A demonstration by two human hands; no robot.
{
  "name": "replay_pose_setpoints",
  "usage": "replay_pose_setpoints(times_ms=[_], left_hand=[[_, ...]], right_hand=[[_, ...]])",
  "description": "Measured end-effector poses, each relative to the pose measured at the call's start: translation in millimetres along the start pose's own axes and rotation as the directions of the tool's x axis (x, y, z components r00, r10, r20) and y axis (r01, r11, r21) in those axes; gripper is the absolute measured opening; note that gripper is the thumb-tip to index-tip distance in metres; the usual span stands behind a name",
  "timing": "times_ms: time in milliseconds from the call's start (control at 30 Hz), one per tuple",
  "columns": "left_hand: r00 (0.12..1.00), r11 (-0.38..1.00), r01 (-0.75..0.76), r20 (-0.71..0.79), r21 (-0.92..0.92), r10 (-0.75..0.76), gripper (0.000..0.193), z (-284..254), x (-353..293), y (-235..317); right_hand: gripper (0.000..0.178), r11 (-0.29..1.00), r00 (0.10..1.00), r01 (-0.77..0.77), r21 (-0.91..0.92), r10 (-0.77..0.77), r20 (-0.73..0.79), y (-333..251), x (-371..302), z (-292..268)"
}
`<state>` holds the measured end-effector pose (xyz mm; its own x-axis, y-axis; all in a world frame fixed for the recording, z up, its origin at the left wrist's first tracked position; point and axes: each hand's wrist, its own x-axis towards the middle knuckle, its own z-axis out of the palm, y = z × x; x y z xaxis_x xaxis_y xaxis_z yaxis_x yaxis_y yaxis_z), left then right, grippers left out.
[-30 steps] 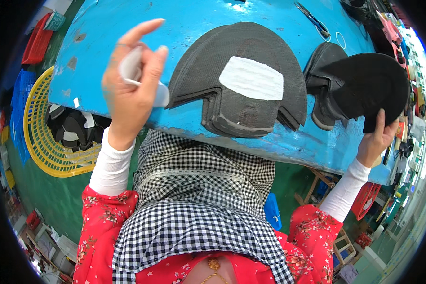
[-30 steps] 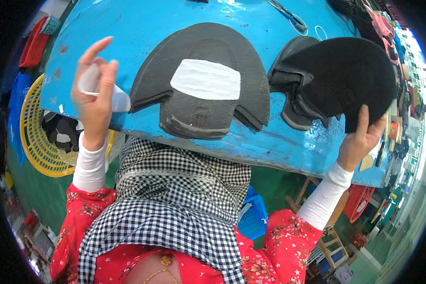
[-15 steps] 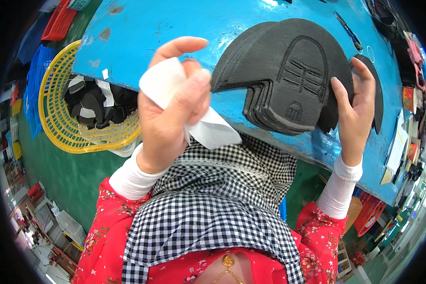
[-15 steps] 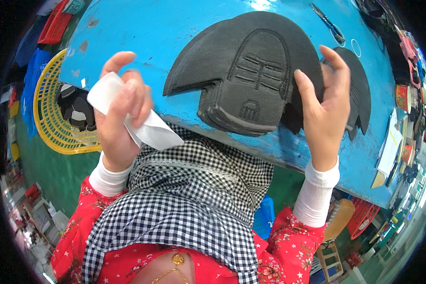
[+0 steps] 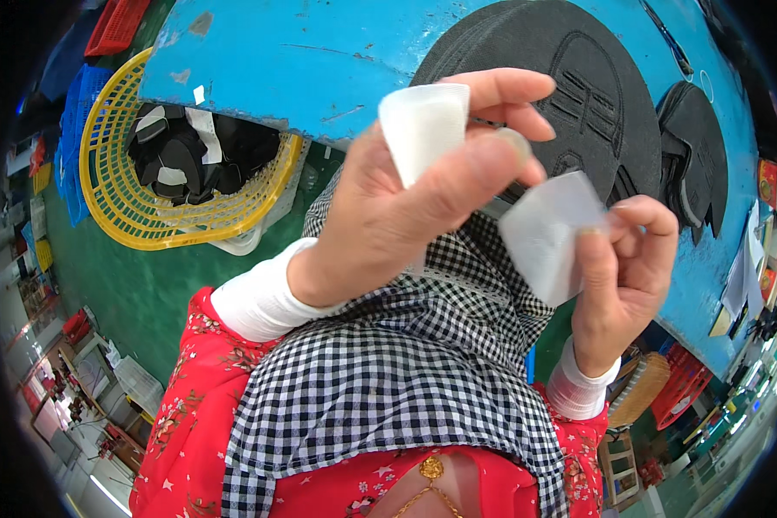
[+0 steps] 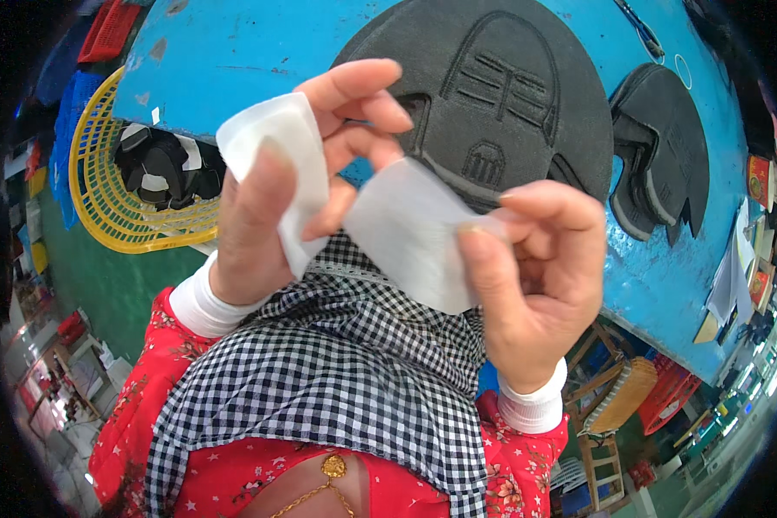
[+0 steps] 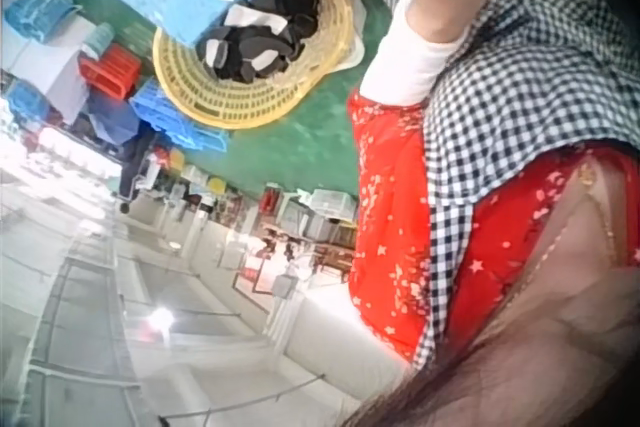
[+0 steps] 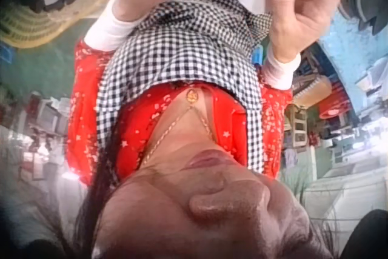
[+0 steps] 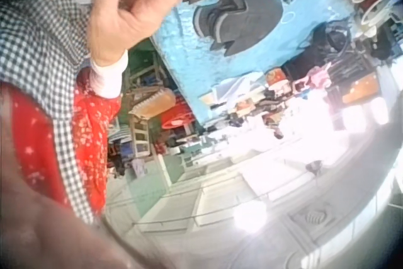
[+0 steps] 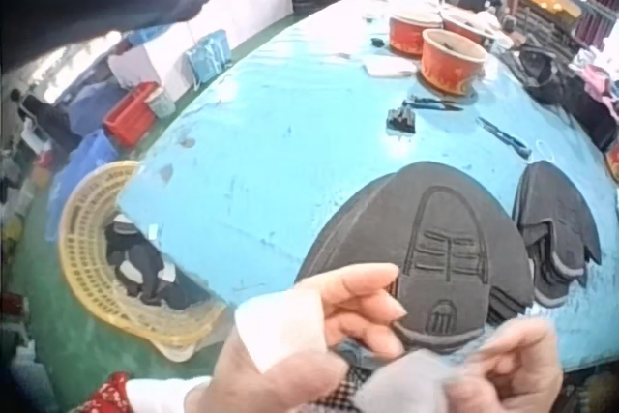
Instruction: The person applies reinforcement patches to shoe upper components by hand.
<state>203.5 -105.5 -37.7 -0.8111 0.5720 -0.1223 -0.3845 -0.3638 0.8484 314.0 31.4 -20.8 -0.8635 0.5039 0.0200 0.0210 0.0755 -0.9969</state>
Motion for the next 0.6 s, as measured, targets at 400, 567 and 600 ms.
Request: replay_pose_setpoints(times_ms=[400,567,600], left_hand=[[0.874,0.908,-0.242,0.484,0.343,0.050,0.010,-12.1,-11.3,10.5],[0.863,0.850,-0.285,0.505,0.443,0.026,0.010,-6.4,-15.1,12.6],[0.852,0.794,-0.381,0.514,0.473,0.102,0.010,-5.4,-15.1,9.7]], right_hand=[[0.040,0.986,0.991,0.129,-0.106,-0.130,-0.003,7.7,-4.8,-6.0],[0.015,0.906,0.906,0.346,-0.245,-0.254,0.340,-18.4,-4.5,-7.7],[0.012,0.925,0.944,0.284,-0.253,-0.224,0.244,-19.9,-8.2,1.4]])
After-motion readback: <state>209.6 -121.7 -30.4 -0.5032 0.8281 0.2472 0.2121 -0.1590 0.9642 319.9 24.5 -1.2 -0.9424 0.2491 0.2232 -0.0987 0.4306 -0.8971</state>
